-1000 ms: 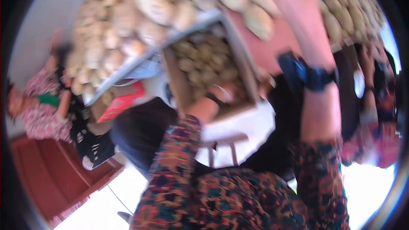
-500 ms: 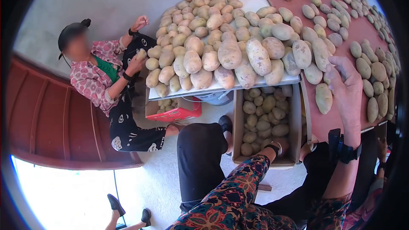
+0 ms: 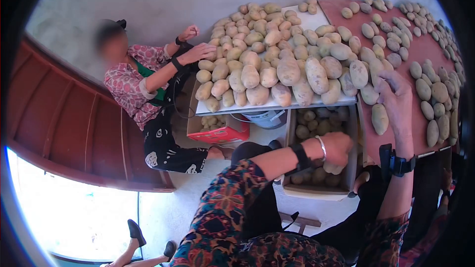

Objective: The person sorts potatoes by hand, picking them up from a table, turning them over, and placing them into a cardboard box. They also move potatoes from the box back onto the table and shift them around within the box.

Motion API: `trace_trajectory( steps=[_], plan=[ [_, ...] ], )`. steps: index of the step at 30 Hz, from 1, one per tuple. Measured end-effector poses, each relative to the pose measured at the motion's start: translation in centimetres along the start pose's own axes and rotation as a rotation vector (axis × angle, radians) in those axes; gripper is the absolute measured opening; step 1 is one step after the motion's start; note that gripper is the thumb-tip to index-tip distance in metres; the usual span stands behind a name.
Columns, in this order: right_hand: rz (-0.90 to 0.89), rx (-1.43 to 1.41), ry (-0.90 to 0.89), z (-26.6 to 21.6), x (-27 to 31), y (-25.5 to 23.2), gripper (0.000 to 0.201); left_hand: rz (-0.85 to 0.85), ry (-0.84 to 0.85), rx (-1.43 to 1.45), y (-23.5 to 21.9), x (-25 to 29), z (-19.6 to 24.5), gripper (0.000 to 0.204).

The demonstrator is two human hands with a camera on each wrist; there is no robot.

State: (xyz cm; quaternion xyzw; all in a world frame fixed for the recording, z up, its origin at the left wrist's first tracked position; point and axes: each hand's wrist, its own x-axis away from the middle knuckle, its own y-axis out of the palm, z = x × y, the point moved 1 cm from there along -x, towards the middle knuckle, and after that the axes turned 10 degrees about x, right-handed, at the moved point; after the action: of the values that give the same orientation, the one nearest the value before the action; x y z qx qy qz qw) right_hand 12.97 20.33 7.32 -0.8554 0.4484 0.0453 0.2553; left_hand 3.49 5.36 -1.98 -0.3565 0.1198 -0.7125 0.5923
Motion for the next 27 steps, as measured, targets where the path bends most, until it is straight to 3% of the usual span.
trace_trajectory(
  steps=[3,6,7,9,12,16,22,24,27],
  plan=[
    [-0.077,-0.069,-0.006,-0.8,0.0,0.6,0.019,0.192,0.210,0.434,-4.3,2.2,0.3,0.035],
    [-0.109,-0.139,0.008,-1.7,0.3,1.6,0.018,0.352,0.244,0.965,-6.3,3.6,-0.9,0.031],
    [-0.111,-0.135,0.006,-1.9,0.3,1.8,0.018,0.354,0.248,0.968,-6.4,3.5,-1.3,0.031],
    [-0.259,-0.071,-0.013,-2.3,0.5,2.2,0.019,0.437,0.316,1.390,-6.7,3.6,-1.8,0.028],
    [-0.257,0.085,-0.159,-3.1,1.2,3.1,0.022,0.446,0.371,1.561,-7.2,4.1,-1.3,0.027],
    [-0.354,0.160,-0.246,-4.0,1.7,3.8,0.031,0.525,0.386,1.563,-6.9,3.5,-1.2,0.027],
    [-0.399,0.218,-0.263,-3.9,1.7,3.5,0.044,0.584,0.349,1.672,-6.8,2.9,-1.6,0.025],
    [-0.410,0.230,-0.247,-4.0,1.8,3.5,0.047,0.516,0.349,1.769,-6.9,2.7,-1.7,0.023],
    [-0.395,0.250,-0.255,-3.9,1.8,3.7,0.050,0.541,0.336,1.715,-6.6,2.3,-1.7,0.022]
  ],
)
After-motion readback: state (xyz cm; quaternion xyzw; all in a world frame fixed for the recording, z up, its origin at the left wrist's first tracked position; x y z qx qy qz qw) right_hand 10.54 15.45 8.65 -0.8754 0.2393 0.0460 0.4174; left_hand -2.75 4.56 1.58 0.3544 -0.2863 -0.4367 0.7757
